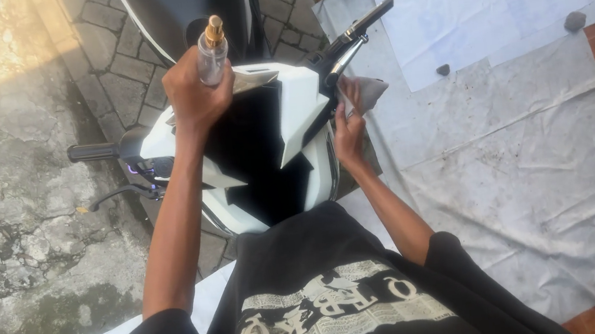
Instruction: The person cleans a white motorcycle by spraying a liquid from a bottle onto the body and wiping it with a cloth. They clean the side panels, front fairing, and handlebar area, repeatedly spraying and wiping different sections of the motorcycle.
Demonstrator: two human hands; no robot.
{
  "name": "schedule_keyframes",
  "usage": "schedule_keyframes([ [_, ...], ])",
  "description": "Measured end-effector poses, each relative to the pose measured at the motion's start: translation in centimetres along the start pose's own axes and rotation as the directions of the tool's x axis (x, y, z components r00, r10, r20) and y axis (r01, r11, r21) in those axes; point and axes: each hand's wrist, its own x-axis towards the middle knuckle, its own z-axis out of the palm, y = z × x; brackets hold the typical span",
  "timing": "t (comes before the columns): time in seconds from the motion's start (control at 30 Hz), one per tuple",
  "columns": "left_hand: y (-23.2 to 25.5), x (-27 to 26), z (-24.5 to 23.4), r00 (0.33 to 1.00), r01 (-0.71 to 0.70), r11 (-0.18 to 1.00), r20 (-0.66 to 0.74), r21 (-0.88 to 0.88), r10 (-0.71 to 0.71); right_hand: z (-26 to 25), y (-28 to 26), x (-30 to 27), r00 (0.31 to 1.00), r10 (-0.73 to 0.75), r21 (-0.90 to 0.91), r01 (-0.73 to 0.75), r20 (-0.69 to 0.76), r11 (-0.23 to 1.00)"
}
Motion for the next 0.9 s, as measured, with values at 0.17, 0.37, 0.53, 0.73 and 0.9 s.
schedule_keyframes([
  [0.17, 0.2, 0.6, -0.2, 1.0, 0.01, 1.0, 0.016, -0.027, -0.009, 0.2, -3.7, -2.9, 0.997, -0.066, -0.029, 0.065, -0.048, 0.997],
  [0.37, 0.1, 0.4, -0.2, 1.0, 0.011, 1.0, 0.021, -0.018, -0.011, -0.3, -2.1, -2.0, 0.961, -0.275, -0.129, 0.275, 0.018, 0.953],
  [0.53, -0.1, 0.4, 0.2, 0.997, 0.058, 0.998, -0.047, -0.033, -0.06, -1.7, 0.2, 0.8, 0.92, -0.391, -0.129, 0.389, 0.013, 0.912],
  [0.73, 0.3, 0.4, 0.2, 0.997, 0.06, 0.997, -0.051, -0.054, -0.062, -2.1, 1.6, 3.3, 0.828, -0.56, -0.341, 0.526, -0.003, 0.779],
  [0.9, 0.4, 0.2, 0.1, 0.998, 0.048, 0.998, -0.048, -0.05, -0.05, -3.1, 3.9, 5.8, 0.774, -0.633, -0.481, 0.559, 0.01, 0.676],
])
